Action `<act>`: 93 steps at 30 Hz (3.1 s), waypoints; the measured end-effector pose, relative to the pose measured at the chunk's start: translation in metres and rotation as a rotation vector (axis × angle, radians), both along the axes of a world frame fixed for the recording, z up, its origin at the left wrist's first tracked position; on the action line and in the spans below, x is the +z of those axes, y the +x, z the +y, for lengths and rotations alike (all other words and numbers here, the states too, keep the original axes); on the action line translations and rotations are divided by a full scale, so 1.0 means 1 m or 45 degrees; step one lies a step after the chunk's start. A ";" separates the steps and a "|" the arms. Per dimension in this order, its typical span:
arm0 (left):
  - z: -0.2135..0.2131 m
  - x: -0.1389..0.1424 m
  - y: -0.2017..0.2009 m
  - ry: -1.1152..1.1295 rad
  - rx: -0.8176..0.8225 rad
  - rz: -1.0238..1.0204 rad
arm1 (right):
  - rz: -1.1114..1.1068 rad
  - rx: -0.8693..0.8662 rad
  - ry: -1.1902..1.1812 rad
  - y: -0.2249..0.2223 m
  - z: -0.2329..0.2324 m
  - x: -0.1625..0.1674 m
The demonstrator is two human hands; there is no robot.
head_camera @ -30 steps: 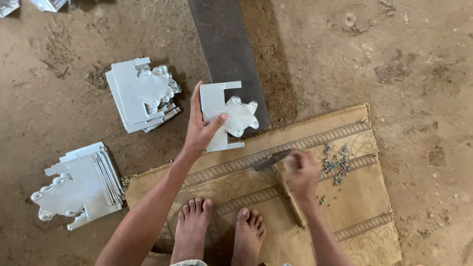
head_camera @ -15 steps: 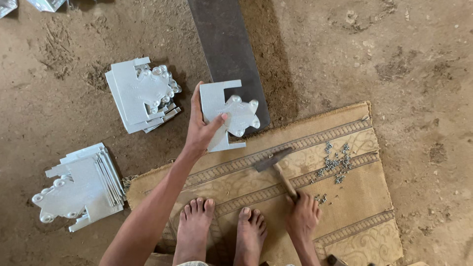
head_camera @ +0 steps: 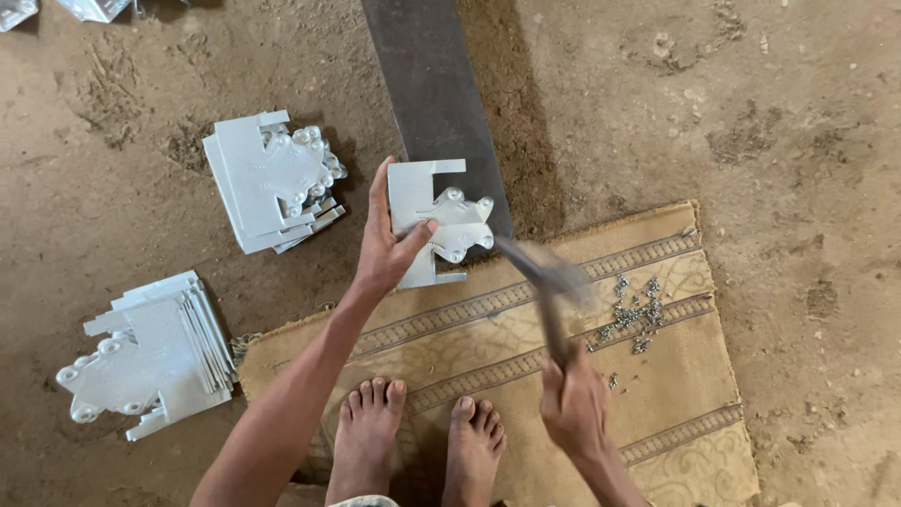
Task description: The person stands at a work area and hammers small nails into white ornamental metal pieces one at a time, holding each piece against a metal bar while striking the nails with a hammer, then sets the finished piece on a growing pile and picks up the next piece.
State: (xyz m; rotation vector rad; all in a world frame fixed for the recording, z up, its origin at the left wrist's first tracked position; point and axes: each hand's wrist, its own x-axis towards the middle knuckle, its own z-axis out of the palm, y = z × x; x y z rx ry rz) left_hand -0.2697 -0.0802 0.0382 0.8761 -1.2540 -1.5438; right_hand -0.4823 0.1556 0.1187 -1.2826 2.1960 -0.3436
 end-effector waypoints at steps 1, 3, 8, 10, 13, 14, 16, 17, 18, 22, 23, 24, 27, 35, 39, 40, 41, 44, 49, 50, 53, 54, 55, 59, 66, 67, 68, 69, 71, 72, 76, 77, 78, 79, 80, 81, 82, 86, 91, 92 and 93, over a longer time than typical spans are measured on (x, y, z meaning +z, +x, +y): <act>0.000 0.000 0.000 -0.005 -0.004 -0.001 | 0.031 0.035 -0.059 -0.002 -0.001 0.004; 0.000 0.000 0.001 -0.019 -0.018 -0.002 | 0.095 0.098 -0.185 -0.004 0.001 0.017; -0.002 -0.002 0.001 -0.023 -0.005 -0.023 | -0.048 -0.092 -1.108 0.002 0.020 0.055; -0.002 0.000 0.001 -0.010 -0.011 -0.034 | -0.299 -0.143 -1.368 0.006 0.016 0.051; -0.003 0.003 0.000 -0.026 -0.022 0.002 | -0.388 0.001 -1.122 0.007 0.002 0.025; -0.003 0.004 0.000 -0.014 -0.017 -0.015 | -0.193 0.077 -0.711 0.005 -0.001 0.018; -0.002 0.005 0.001 -0.015 -0.004 -0.048 | -0.044 0.031 -0.211 0.000 -0.002 0.009; -0.003 0.005 0.002 -0.033 -0.002 -0.059 | 0.032 0.005 0.036 -0.002 0.000 0.008; -0.003 0.004 0.003 -0.053 -0.008 -0.069 | 0.093 0.048 -0.164 -0.004 0.003 0.011; -0.003 0.002 0.002 -0.056 0.001 -0.044 | 0.128 0.072 -0.842 -0.005 0.017 0.026; -0.001 0.001 0.002 -0.063 0.003 -0.033 | 0.076 0.040 -0.982 -0.004 0.017 0.026; -0.002 0.001 0.001 -0.074 0.007 -0.021 | -0.091 0.063 -1.050 -0.003 0.016 0.025; -0.002 0.002 0.000 -0.049 0.003 0.012 | -0.218 0.115 -0.758 0.000 0.005 0.007; -0.003 0.001 0.001 -0.036 -0.004 -0.046 | 0.413 -0.113 -0.971 -0.012 0.011 0.042; -0.003 0.000 0.001 -0.049 -0.005 -0.135 | -0.446 -0.250 -1.204 -0.017 0.015 0.082; -0.004 0.001 0.001 -0.052 -0.004 -0.131 | -0.788 -0.237 -1.316 -0.017 0.013 0.078; -0.003 0.001 0.001 -0.047 -0.005 -0.128 | -1.132 -0.226 -1.411 -0.017 0.012 0.070; -0.002 0.003 0.000 -0.077 0.016 -0.128 | -0.056 0.075 -0.858 -0.009 0.008 0.000; -0.005 0.001 0.003 -0.036 0.019 -0.113 | 0.294 0.114 -0.120 0.003 0.057 -0.104; -0.005 -0.001 0.002 -0.020 0.026 -0.128 | 0.277 0.169 -0.048 0.001 0.066 -0.111; -0.003 -0.005 0.005 -0.059 0.025 -0.071 | 0.268 0.233 -0.047 -0.027 0.073 -0.107; -0.002 -0.006 0.006 -0.076 0.016 -0.025 | 0.303 0.157 -0.109 -0.042 0.065 -0.103; 0.002 -0.006 0.008 0.004 0.021 0.039 | 0.355 0.059 -0.306 -0.060 0.053 -0.098; 0.016 -0.006 0.020 0.322 0.011 0.028 | 0.457 -0.292 -0.576 -0.130 -0.006 -0.096; 0.019 0.005 0.025 0.238 -0.074 -0.239 | 0.500 -0.217 -0.484 -0.163 -0.051 -0.111; 0.019 0.006 0.024 0.240 -0.088 -0.271 | 0.663 -0.149 -0.512 -0.164 -0.052 -0.111; 0.019 0.007 0.022 0.242 -0.101 -0.307 | 0.821 -0.080 -0.539 -0.162 -0.053 -0.110; 0.018 0.008 0.020 0.234 -0.102 -0.345 | 0.975 -0.007 -0.575 -0.158 -0.054 -0.107; 0.019 0.009 0.015 0.216 -0.086 -0.429 | 0.704 -0.180 -0.660 -0.141 -0.056 -0.099; 0.019 0.010 0.014 0.205 -0.089 -0.432 | 0.562 -0.262 -0.689 -0.129 -0.056 -0.095; 0.017 0.013 0.015 0.188 -0.108 -0.397 | -0.173 -0.428 -0.524 -0.045 -0.053 -0.087; 0.017 0.015 0.015 0.186 -0.119 -0.375 | -0.394 -0.197 -0.628 -0.022 -0.053 -0.087; 0.016 0.017 0.016 0.188 -0.129 -0.359 | -0.603 -0.177 -0.704 -0.001 -0.057 -0.088; 0.016 0.020 0.018 0.189 -0.140 -0.347 | -0.817 -0.157 -0.778 0.016 -0.061 -0.088; 0.015 0.022 0.020 0.192 -0.149 -0.339 | -0.731 -0.128 -0.766 0.029 -0.068 -0.089; 0.014 0.025 0.023 0.269 -0.151 -0.292 | -0.649 -0.103 -0.754 0.038 -0.077 -0.089; 0.013 0.028 0.027 0.345 -0.154 -0.245 | -0.566 -0.080 -0.742 0.042 -0.087 -0.089; 0.006 0.033 0.037 0.458 -0.148 -0.062 | -0.866 -0.102 -0.758 0.037 -0.128 -0.088; 0.007 0.028 0.032 0.430 -0.154 -0.130 | -0.844 -0.140 -0.591 0.030 -0.099 -0.088; 0.007 0.026 0.029 0.423 -0.163 -0.153 | -0.516 -0.110 -0.520 0.029 -0.078 -0.089; 0.006 0.024 0.026 0.372 -0.168 -0.171 | -0.187 -0.071 -0.453 0.028 -0.054 -0.091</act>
